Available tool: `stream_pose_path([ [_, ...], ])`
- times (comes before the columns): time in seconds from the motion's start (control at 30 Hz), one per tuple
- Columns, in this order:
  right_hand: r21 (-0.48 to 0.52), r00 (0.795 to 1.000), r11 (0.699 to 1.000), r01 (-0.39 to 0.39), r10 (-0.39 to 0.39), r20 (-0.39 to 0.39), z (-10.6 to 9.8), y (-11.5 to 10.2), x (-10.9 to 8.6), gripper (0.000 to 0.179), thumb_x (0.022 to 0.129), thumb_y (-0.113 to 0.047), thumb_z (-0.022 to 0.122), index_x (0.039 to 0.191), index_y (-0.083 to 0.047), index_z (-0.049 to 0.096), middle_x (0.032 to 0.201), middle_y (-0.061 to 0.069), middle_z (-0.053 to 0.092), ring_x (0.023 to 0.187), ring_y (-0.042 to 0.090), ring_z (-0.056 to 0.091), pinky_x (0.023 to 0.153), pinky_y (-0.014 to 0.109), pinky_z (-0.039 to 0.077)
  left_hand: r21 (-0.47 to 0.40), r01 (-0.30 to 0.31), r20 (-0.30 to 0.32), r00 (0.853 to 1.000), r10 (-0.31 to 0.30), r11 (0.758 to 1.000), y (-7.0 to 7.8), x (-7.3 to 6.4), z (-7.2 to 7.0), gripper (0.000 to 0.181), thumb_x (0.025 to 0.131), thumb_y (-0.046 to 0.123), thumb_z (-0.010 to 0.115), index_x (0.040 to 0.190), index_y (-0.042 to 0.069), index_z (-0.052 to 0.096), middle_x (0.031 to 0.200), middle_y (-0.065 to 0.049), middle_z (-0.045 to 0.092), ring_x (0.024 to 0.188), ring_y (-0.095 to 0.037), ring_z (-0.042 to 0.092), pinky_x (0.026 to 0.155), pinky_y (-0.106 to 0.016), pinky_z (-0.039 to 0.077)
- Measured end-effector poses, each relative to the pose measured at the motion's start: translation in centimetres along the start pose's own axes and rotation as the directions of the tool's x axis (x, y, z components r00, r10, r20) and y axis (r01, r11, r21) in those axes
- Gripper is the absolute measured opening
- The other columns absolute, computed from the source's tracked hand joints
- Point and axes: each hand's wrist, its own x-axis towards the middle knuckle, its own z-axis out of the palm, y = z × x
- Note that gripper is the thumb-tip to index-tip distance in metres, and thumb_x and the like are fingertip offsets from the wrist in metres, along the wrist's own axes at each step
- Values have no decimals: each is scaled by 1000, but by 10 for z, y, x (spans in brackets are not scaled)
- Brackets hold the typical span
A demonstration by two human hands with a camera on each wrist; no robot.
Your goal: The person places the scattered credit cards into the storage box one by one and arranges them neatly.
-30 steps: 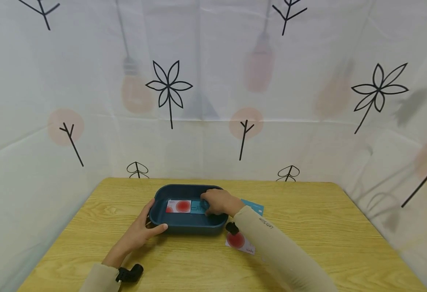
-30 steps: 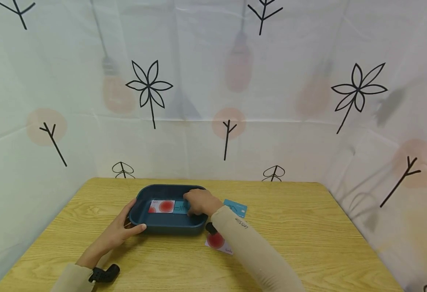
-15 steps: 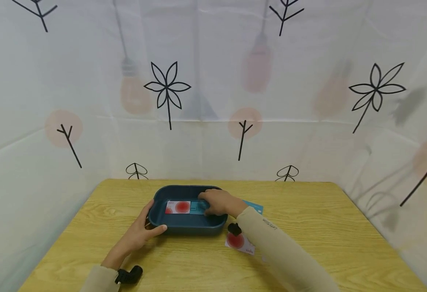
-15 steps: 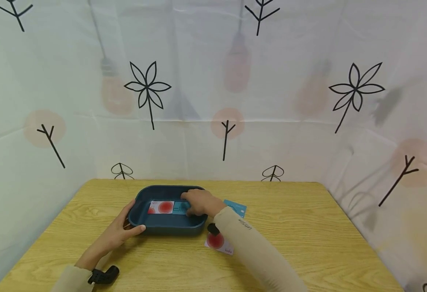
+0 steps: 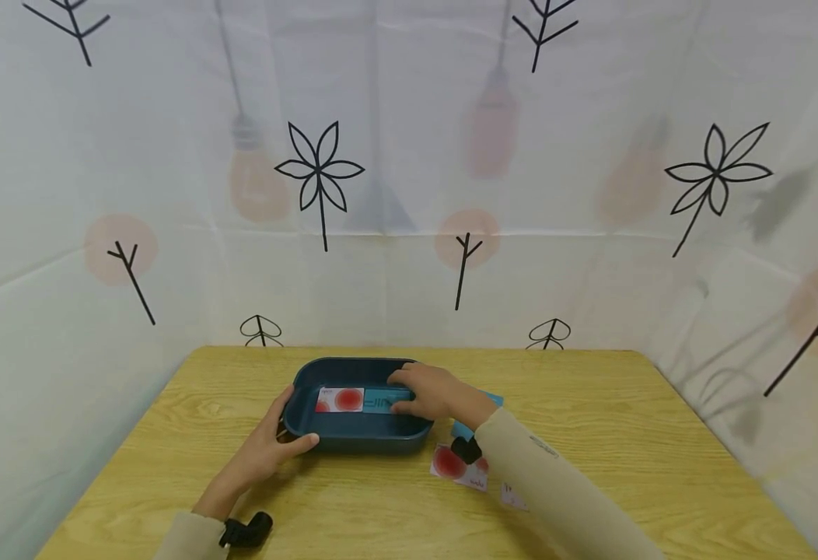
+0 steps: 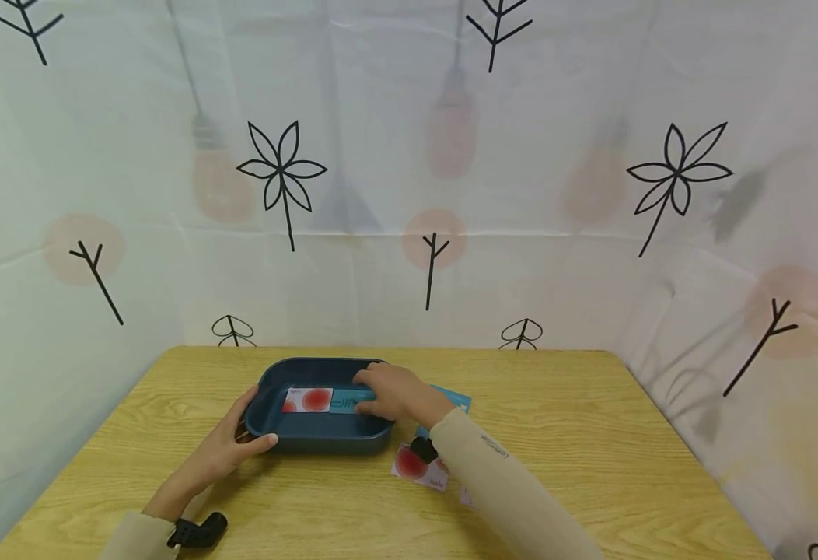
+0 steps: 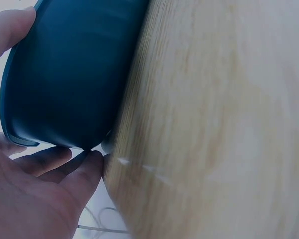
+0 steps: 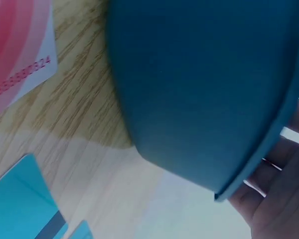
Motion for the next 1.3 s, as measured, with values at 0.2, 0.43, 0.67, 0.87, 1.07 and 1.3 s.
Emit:
stream_pose_path([
  [0.2,45,997,999,27,-24,-68,-2,3,-16,50,93,-43,59,132,-12,56,123,4,56,109,19,55,91,38,47,0,1,0,1000,-1,1000,0,-1,0,98,85,32,73,154,16,5,156,-20,13,137,-42,28,106,-49,34],
  [0.43,69,987,997,17,-6,-159,1,10,-33,44,94,-42,58,128,-14,58,124,1,55,111,17,53,93,38,47,4,-1,0,1000,1,1000,-1,1,1,98,85,31,73,154,16,5,156,-21,13,138,-42,27,106,-49,34],
  [0.67,94,971,996,3,20,-237,1,14,-49,45,93,-41,60,127,-11,60,126,3,55,114,21,53,94,42,46,20,5,-8,1000,-5,1000,-2,0,1,98,85,32,73,154,15,5,156,-22,14,137,-42,29,105,-50,35],
  [0.87,117,954,993,5,30,-297,3,22,-59,45,92,-41,61,126,-11,60,123,2,56,113,20,54,94,43,46,45,7,-16,1000,-6,999,-3,1,1,98,85,35,73,154,15,6,156,-21,14,137,-42,30,105,-49,35],
  [1.07,113,937,993,-18,56,-344,6,34,-69,41,92,-39,63,123,-12,62,119,0,58,110,20,56,92,43,47,34,8,-18,1000,-8,999,-4,1,2,100,83,37,74,154,16,6,156,-20,14,137,-41,29,106,-49,34],
  [1.3,171,926,984,-51,110,-361,8,49,-83,36,91,-34,65,120,-14,62,118,0,59,109,21,56,92,44,47,24,-4,-17,1000,5,1000,0,1,1,98,85,31,73,154,12,6,155,-23,14,136,-43,30,105,-50,35],
])
